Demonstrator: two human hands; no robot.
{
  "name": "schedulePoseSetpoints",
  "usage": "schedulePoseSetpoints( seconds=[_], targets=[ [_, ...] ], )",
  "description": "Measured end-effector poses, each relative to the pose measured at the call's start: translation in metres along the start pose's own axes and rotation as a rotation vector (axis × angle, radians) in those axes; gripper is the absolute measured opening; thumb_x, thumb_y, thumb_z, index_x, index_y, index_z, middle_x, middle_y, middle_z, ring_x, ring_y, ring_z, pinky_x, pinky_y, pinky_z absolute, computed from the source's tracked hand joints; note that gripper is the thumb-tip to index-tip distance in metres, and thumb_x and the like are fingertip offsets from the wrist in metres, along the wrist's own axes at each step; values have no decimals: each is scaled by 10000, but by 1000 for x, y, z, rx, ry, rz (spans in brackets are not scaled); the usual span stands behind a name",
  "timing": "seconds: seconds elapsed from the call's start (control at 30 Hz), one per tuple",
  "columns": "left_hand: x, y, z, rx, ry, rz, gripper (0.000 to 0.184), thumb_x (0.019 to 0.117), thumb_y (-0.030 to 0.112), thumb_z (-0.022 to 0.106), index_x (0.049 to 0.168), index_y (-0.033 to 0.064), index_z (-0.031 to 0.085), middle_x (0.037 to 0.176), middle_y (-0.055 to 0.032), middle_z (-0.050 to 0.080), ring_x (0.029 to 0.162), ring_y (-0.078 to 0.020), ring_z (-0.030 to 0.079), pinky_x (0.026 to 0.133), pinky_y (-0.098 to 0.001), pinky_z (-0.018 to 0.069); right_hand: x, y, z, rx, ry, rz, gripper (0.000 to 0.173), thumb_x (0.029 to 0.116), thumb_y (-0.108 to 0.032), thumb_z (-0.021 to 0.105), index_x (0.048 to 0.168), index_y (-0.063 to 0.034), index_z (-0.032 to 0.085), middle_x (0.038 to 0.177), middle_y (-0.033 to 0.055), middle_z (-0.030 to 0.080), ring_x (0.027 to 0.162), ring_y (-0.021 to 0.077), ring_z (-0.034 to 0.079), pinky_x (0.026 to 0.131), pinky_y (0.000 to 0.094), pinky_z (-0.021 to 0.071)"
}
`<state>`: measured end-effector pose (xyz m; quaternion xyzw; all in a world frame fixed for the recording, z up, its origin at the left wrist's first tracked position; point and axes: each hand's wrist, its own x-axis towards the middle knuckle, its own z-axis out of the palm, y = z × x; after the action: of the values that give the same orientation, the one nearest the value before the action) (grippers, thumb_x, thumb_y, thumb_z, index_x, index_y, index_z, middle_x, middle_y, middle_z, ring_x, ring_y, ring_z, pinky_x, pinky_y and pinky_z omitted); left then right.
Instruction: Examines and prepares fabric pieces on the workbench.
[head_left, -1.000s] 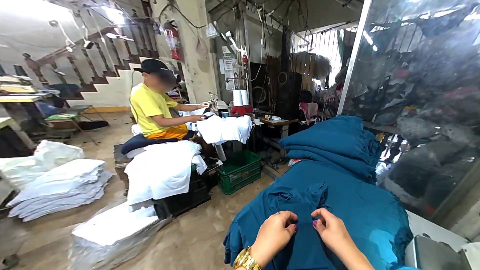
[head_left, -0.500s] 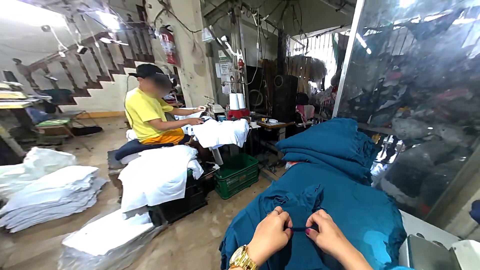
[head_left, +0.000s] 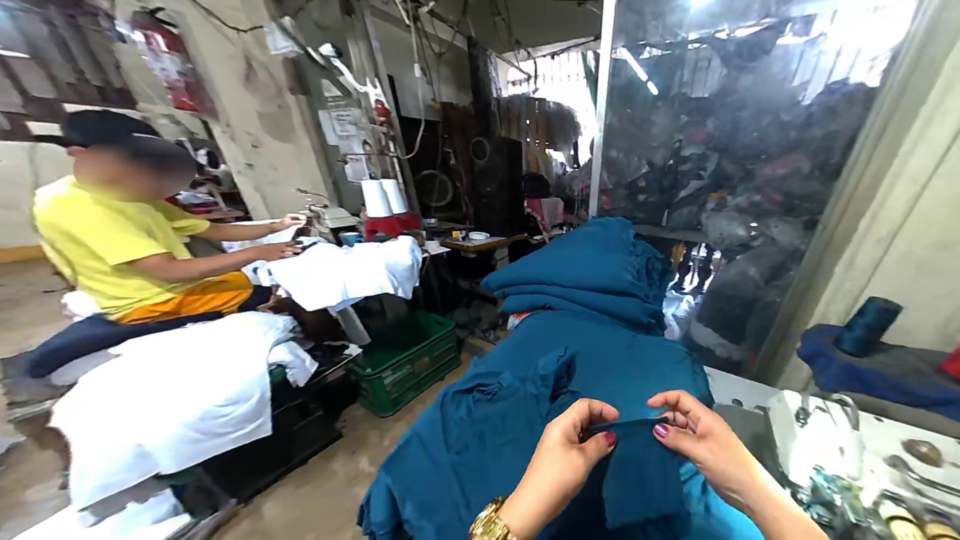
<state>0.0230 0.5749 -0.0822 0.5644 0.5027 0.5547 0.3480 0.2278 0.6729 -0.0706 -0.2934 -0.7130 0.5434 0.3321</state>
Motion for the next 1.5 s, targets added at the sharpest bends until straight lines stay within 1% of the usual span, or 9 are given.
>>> schedulePoseSetpoints(
  seconds=[0.1,0.2,0.5,0.67,0.73,0.87,1.1,1.3,1.5],
  targets=[
    [19,-23,12,162,-52,-223,298,942,38,654,1239,44,632,1164,-79,685,935,-127,673,791,-307,561,19,21,-9,-205,-36,264,412,963,-21,617,1365,-42,529,828,26,587,626,87,544,578,262,474],
    [34,-39,16,276,-56,-369,378,942,14,639,1316,48,592,1168,-119,684,913,-185,680,760,-363,561,37,38,-5,-364,-62,446,459,1001,-52,588,1446,-88,480,974,98,643,654,139,583,602,318,509],
    [45,-25,13,222,-21,-409,415,952,6,650,1355,55,564,1063,-120,681,773,-170,669,633,-322,558,38,45,0,-249,21,476,374,980,-43,602,1351,-48,556,838,65,621,532,91,535,508,250,472],
    [39,-33,15,699,-17,-271,453,979,83,629,1426,101,556,1352,-142,609,1064,-262,677,930,-433,560,41,47,3,-352,18,449,346,1021,-126,597,1357,-60,552,810,66,628,563,109,549,559,279,488],
    [22,-36,23,790,71,-38,398,970,92,628,1368,91,618,1417,-176,563,1155,-303,650,988,-469,541,40,44,4,-374,44,438,356,1029,-119,586,1376,-56,542,871,88,644,620,129,580,612,301,511],
    [-21,-49,40,790,11,398,173,939,176,654,1045,89,759,1094,-112,731,1053,-271,699,909,-463,577,33,41,3,-442,188,235,295,1016,-55,567,1307,-37,607,1078,135,684,833,198,683,781,376,575],
    [-15,-40,22,723,-276,38,198,934,110,624,1053,21,756,1191,-162,692,1163,-272,645,1031,-425,507,-8,6,-12,-912,-392,224,290,1009,-208,594,1262,-113,699,1314,136,645,1309,327,535,1104,578,372],
    [25,-5,3,472,-452,-354,156,965,144,697,1071,37,736,1072,-82,695,937,-140,636,863,-351,518,-3,11,-11,-805,-301,268,272,1041,-201,543,1173,-45,724,1237,149,666,1189,272,612,1048,482,451],
    [19,11,0,864,-662,-149,230,981,163,611,1135,83,761,1242,-142,692,1185,-309,639,1023,-567,479,-11,-4,-9,-1003,-459,279,274,1006,-197,571,1217,-135,735,1346,138,632,1363,352,487,1120,627,329]
  ],
)
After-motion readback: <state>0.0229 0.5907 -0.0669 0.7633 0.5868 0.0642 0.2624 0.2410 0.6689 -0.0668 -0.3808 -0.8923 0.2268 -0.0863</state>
